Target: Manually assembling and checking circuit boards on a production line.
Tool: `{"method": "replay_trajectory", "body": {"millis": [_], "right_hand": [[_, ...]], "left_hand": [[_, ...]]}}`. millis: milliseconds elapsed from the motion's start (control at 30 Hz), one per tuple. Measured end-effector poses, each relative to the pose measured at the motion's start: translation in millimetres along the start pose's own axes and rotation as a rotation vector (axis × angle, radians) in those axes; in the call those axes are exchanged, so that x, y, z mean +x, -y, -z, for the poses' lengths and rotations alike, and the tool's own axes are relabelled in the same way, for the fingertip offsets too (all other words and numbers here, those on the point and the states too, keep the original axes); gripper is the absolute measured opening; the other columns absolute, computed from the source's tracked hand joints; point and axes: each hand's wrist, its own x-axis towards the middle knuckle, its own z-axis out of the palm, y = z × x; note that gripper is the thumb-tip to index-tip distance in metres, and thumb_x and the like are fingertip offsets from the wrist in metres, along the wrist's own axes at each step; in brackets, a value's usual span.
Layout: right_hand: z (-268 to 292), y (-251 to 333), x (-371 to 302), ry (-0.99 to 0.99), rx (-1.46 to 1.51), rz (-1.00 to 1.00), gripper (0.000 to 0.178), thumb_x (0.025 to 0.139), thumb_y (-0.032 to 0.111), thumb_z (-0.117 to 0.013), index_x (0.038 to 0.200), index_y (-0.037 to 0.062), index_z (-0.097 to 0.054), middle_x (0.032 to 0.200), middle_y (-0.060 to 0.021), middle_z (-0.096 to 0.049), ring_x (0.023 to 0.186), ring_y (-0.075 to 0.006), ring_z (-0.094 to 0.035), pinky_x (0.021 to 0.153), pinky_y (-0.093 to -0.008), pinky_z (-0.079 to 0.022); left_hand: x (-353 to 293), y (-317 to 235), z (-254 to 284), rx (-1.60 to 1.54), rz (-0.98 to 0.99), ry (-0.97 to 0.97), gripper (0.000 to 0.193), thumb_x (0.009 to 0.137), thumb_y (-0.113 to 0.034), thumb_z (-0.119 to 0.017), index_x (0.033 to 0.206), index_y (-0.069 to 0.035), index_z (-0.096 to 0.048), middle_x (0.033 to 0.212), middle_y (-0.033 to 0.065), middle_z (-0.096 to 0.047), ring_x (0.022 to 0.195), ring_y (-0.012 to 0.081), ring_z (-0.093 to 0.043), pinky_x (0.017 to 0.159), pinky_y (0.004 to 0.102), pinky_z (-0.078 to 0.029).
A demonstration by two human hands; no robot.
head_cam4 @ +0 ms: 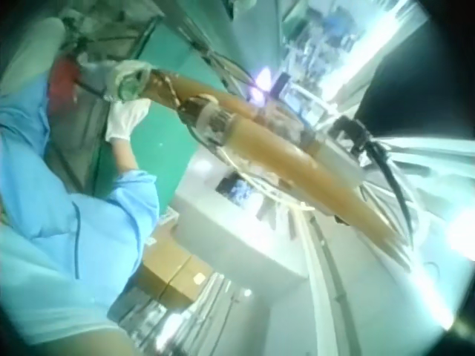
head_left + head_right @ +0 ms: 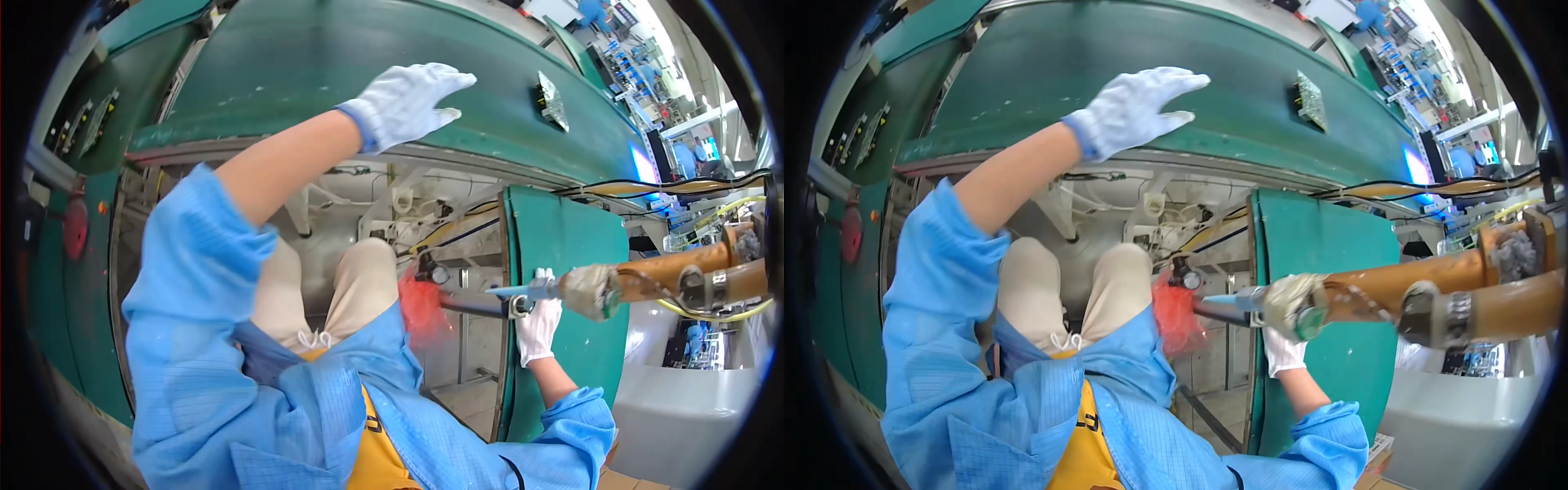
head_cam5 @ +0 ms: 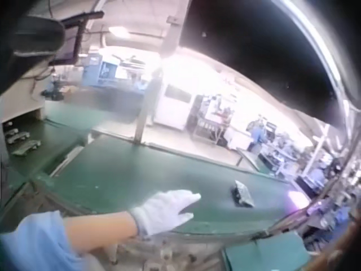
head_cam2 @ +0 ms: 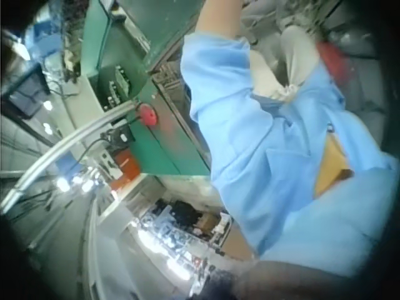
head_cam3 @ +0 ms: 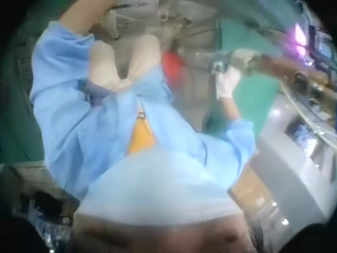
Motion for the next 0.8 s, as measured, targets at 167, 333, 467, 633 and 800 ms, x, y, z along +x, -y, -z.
{"method": "replay_trajectory", "body": {"millis": [167,333,467,633,800], "right_hand": [[-4,3,-6,-0.158,0.145,0.16,0.059,0.093,0.029,-0.059,0.143,0.0038,-0.041,0.15,-0.0197,-0.038,0.141,-0.0335,-0.033,0.117,-0.0454,-0.021],[10,23,3,-0.279,0.059,0.114,0.063,0.082,0.04,-0.072,0.13,0.0024,-0.054,0.135,-0.0251,-0.052,0.126,-0.0419,-0.05,0.106,-0.0532,-0.037],[30,38,5,-0.29,0.067,0.092,0.063,0.077,0.036,-0.076,0.127,0.0022,-0.056,0.128,-0.0259,-0.056,0.119,-0.0423,-0.054,0.105,-0.0529,-0.039],[15,28,10,-0.307,0.111,0.135,0.063,0.079,0.033,-0.075,0.13,0.0031,-0.052,0.131,-0.0251,-0.052,0.124,-0.0407,-0.048,0.105,-0.055,-0.036],[14,21,6,-0.299,0.074,0.123,0.063,0.079,0.032,-0.075,0.13,0.0026,-0.052,0.131,-0.0254,-0.052,0.124,-0.0416,-0.048,0.105,-0.0554,-0.036]], "left_hand": [[87,10,-70,0.177,0.143,0.256,0.064,0.091,-0.036,-0.059,0.146,-0.013,-0.038,0.147,0.0181,-0.042,0.133,0.033,-0.044,0.106,0.0446,-0.041],[153,13,-155,0.247,0.171,0.184,0.057,0.089,-0.028,-0.061,0.142,-0.021,-0.044,0.127,0.0122,-0.051,0.118,0.0298,-0.05,0.087,0.0469,-0.049],[196,-10,-182,0.246,0.128,0.196,0.05,0.092,-0.021,-0.053,0.141,-0.029,-0.047,0.13,0.0132,-0.048,0.121,0.0296,-0.047,0.089,0.0462,-0.048],[217,16,-223,0.213,0.165,0.042,0.037,0.095,-0.027,-0.05,0.126,-0.01,-0.058,0.127,0.0147,-0.052,0.119,0.0293,-0.051,0.098,0.0406,-0.044],[207,6,-187,0.303,-0.173,-0.017,0.029,0.088,-0.024,-0.056,0.105,-0.002,-0.066,0.112,0.0159,-0.059,0.106,0.0298,-0.058,0.088,0.0386,-0.049]]}}
